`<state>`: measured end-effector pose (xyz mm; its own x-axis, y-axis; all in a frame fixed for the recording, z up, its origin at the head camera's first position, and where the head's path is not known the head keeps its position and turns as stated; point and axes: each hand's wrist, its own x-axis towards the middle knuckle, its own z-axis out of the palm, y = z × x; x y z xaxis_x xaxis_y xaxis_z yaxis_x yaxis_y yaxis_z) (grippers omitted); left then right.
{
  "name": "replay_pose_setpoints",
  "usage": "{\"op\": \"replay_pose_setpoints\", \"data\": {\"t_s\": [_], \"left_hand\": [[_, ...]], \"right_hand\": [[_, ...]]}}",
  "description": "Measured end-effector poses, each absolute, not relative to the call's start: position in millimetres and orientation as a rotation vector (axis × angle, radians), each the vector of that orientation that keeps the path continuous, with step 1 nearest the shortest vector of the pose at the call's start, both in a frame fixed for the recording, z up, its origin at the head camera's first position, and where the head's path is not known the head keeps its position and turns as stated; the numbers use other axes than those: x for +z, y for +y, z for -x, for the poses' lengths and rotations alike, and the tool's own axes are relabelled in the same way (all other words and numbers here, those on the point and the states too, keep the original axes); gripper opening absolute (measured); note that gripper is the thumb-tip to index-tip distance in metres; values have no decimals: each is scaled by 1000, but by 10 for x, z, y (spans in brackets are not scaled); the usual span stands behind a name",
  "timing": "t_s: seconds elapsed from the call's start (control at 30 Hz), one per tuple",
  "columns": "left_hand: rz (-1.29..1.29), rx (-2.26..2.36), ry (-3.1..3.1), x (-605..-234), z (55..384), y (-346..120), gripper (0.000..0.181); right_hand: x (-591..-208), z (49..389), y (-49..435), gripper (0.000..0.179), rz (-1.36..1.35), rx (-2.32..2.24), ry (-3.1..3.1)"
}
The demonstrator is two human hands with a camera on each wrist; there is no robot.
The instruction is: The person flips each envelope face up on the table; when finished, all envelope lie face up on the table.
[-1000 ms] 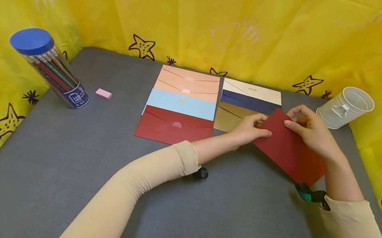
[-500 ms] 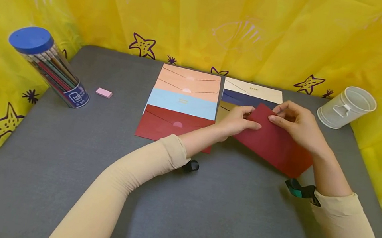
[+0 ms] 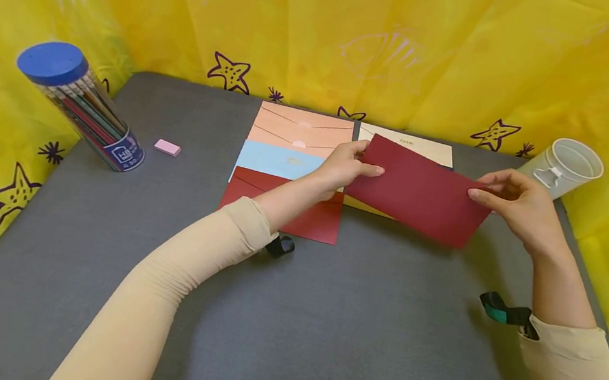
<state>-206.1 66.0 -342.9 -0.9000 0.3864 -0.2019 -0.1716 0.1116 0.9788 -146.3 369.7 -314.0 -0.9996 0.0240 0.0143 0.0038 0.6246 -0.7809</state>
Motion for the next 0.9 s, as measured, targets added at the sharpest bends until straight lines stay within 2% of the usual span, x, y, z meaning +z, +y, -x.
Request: {"op": "replay_pose_setpoints", "data": {"t_s": [0.37, 0.73, 0.9], "left_hand": [[-114, 1945, 1900, -3393, 2102, 564, 29], [-196, 1822, 2050, -3488, 2125, 392, 29], [-234, 1787, 2042, -3551, 2108, 334, 26]], "right_hand": [[-3296, 1374, 3860, 15, 8, 2105, -2360], [-3412, 1327, 3986, 21, 82, 2313, -2210], [-3474, 1292, 4083, 29, 2, 2438, -2212]]}}
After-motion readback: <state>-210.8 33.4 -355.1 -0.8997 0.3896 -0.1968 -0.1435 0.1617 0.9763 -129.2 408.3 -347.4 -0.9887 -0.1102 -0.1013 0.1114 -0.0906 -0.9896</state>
